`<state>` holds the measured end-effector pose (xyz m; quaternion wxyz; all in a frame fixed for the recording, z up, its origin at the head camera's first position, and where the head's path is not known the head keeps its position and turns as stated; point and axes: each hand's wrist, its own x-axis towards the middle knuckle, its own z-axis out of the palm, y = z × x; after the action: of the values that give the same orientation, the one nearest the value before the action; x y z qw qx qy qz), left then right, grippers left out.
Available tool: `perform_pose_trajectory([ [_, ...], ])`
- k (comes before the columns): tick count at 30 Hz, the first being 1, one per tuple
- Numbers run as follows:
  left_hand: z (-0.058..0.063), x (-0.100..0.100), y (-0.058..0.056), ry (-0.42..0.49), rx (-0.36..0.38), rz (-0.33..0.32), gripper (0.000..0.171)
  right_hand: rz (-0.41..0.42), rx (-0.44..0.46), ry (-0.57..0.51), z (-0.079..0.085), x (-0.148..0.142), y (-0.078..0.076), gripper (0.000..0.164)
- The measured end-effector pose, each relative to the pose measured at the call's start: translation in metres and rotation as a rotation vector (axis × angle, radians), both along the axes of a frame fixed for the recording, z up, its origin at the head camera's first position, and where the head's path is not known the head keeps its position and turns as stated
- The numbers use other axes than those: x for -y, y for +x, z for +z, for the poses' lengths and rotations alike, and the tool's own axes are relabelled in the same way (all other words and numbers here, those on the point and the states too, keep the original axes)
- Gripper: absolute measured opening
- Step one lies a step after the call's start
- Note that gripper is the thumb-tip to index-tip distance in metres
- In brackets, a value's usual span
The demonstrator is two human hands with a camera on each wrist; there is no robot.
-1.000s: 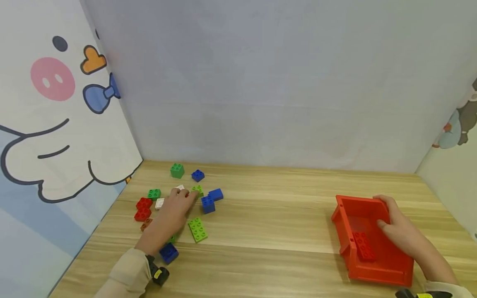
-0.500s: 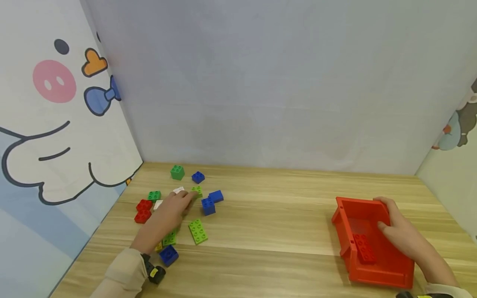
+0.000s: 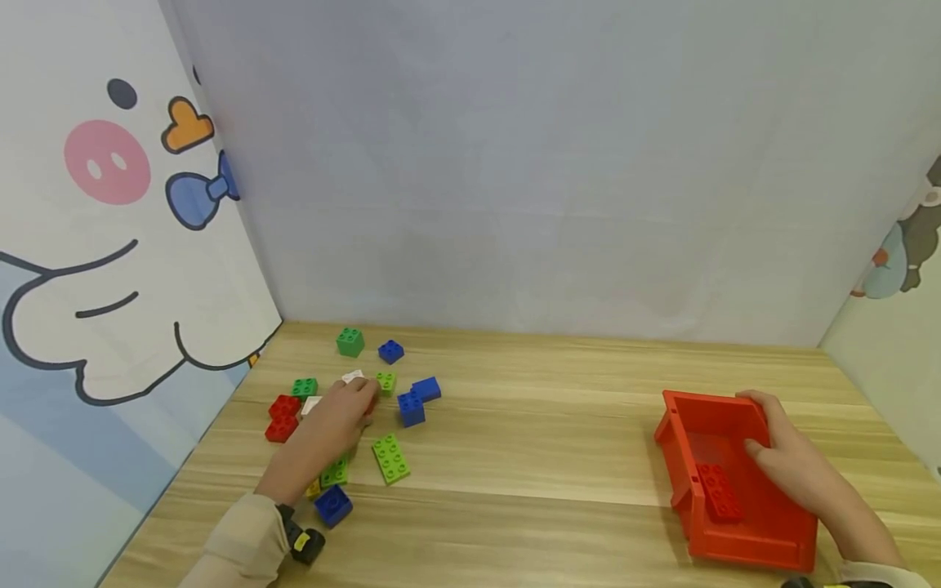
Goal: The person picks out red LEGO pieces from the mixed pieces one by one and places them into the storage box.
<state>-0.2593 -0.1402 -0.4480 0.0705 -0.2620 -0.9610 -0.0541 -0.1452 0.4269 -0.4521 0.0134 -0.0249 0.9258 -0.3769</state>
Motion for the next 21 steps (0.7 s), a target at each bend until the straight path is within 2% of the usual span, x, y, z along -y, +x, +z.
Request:
perform_pose_trajectory([
  [10,0.0039,-0.0032,0.0025,0.022,0.005,-0.011,0.016,-0.001,-0.008,0.001,0.0001,0.0003,0.001,0.06],
  [21,0.0039,-0.0042,0.0047,0.024,-0.005,0.0,0.014,-0.001,-0.022,0.004,0.0005,-0.0005,0.0012,0.059],
])
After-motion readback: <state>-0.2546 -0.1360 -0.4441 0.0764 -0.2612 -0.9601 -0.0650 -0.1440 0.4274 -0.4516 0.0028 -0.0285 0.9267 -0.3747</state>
